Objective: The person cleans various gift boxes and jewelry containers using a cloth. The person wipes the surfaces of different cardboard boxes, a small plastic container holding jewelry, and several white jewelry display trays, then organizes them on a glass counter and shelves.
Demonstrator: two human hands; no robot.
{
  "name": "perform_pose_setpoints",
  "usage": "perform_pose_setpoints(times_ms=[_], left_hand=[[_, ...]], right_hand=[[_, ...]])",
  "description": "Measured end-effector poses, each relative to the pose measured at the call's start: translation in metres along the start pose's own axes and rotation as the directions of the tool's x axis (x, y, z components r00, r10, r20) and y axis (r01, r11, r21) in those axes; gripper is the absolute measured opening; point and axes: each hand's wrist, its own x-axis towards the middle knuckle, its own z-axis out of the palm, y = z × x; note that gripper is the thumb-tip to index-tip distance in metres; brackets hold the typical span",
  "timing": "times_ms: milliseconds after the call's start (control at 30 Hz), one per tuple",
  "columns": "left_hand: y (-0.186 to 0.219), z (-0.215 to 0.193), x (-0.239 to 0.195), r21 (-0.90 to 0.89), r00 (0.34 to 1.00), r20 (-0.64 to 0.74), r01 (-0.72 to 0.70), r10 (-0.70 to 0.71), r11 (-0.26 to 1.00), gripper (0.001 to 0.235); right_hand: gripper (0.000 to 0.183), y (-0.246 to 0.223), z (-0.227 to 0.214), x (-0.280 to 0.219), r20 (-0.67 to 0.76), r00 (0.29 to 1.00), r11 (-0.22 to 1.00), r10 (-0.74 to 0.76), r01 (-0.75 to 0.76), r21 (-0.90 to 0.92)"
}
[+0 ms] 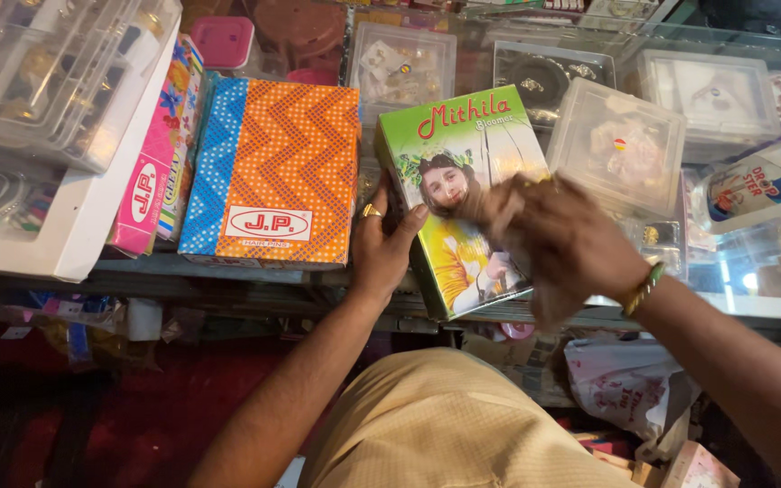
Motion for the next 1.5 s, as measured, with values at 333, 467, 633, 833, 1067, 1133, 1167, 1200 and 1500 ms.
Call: perform_pose_setpoints(times_ms=[333,467,633,833,1067,1133,1167,1200,1500], left_hand=[[0.022,0.013,0.003,-0.187,0.997,0.015,0.08,-0.078,0.979,0.084],[0.063,0.008,0.011,-0.103,0.994,-0.067,-0.092,0.085,0.99,0.082],[0.093,-0.007,0.035,0.08,0.96,0.029,-0.28,0.279,0.957,0.075],[0.094,-0.018,0.058,0.017,0.997,0.067,-0.047,0.045,0.999,0.071],[0.125,-0.018,0.014,-0.156,0.959,0.27,0.136,-0.09,0.978,0.08],[0.125,-0.003,-0.021,-0.207,0.985,0.147,-0.065,0.096,0.976,0.095],[0.122,0.01,-0.04,-0.128,0.965,0.083,-0.237,0.249,0.963,0.098],[0.118,0.023,-0.052,-0.125,0.965,0.081,-0.239,0.25,0.963,0.098],[0.097,0.025,-0.052,0.509,0.881,-0.056,-0.379,0.469,0.773,0.092]], right_hand=[[0.046,0.096,0.048,0.084,-0.254,0.796,0.825,0.55,-0.469,0.316],[0.057,0.069,0.048,0.044,-0.279,0.69,0.688,0.668,-0.431,0.584],[0.057,-0.026,0.093,0.004,-0.421,0.665,0.736,0.616,-0.296,0.609],[0.058,-0.121,0.079,-0.019,-0.33,0.875,0.886,0.354,-0.201,0.417],[0.048,-0.079,0.052,0.035,-0.381,0.771,0.745,0.51,-0.175,0.644],[0.054,-0.073,0.062,0.037,-0.507,0.679,0.662,0.531,0.04,0.748],[0.054,-0.073,0.071,0.037,-0.507,0.68,0.66,0.53,0.045,0.75],[0.055,-0.074,0.078,0.036,-0.465,0.64,0.559,0.611,0.066,0.826],[0.054,-0.073,0.04,0.034,-0.414,0.789,0.461,0.454,0.189,0.867]])
